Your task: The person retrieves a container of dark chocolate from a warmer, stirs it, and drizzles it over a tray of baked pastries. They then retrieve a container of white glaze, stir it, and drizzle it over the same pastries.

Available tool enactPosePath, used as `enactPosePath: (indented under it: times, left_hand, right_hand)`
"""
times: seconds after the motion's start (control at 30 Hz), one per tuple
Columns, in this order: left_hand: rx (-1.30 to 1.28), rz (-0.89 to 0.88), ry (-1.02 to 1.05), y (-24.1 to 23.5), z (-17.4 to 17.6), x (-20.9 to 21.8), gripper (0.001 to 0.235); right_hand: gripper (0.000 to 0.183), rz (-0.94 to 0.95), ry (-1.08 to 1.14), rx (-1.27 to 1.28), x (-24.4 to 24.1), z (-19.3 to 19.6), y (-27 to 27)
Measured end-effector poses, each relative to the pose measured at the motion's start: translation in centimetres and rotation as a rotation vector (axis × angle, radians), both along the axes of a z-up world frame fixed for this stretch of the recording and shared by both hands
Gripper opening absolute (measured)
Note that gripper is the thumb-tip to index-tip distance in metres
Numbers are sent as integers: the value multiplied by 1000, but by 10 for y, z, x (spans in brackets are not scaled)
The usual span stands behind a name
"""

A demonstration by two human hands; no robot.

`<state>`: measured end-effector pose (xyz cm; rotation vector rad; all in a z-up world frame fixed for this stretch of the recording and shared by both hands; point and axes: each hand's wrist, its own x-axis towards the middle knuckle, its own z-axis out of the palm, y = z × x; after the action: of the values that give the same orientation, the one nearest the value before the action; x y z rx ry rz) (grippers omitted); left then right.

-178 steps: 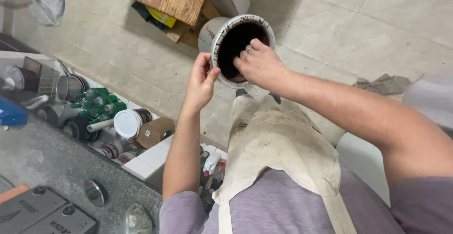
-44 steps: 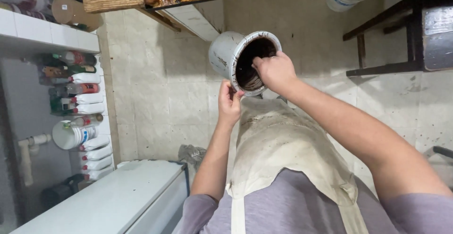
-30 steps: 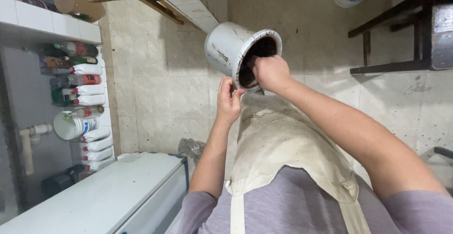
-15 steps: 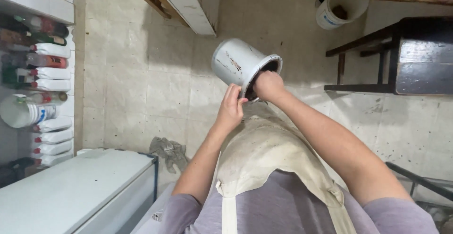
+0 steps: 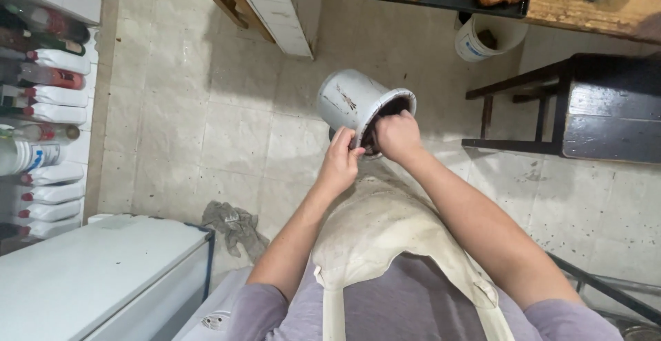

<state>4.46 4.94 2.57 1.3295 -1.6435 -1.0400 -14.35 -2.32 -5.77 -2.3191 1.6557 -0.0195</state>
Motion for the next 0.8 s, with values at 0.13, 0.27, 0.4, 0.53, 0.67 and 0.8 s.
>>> enactPosePath:
  times: [0.13, 0.27, 0.4, 0.53, 0.67, 0.8]
  left_hand:
    - [-6, 17, 55, -2, 0, 3, 22]
    - [12, 9, 54, -2, 4, 8, 21]
    - [-20, 28, 55, -4, -1, 8, 23]
    - [-7, 28, 61, -3, 5, 7, 23]
    - [-3, 53, 67, -3, 6, 10, 22]
    - [-26, 61, 66, -5, 4, 11, 23]
  right_hand:
    - [21, 8, 159, -177, -7, -1, 0]
    - [32, 53, 6, -57, 3, 16, 10]
    - [26, -13, 89, -209, 5, 10, 9]
    - [28, -59, -123, 94, 8, 27, 3]
    - [22, -3, 134, -212, 10, 23, 6]
    - [23, 5, 4, -177, 12, 38, 5]
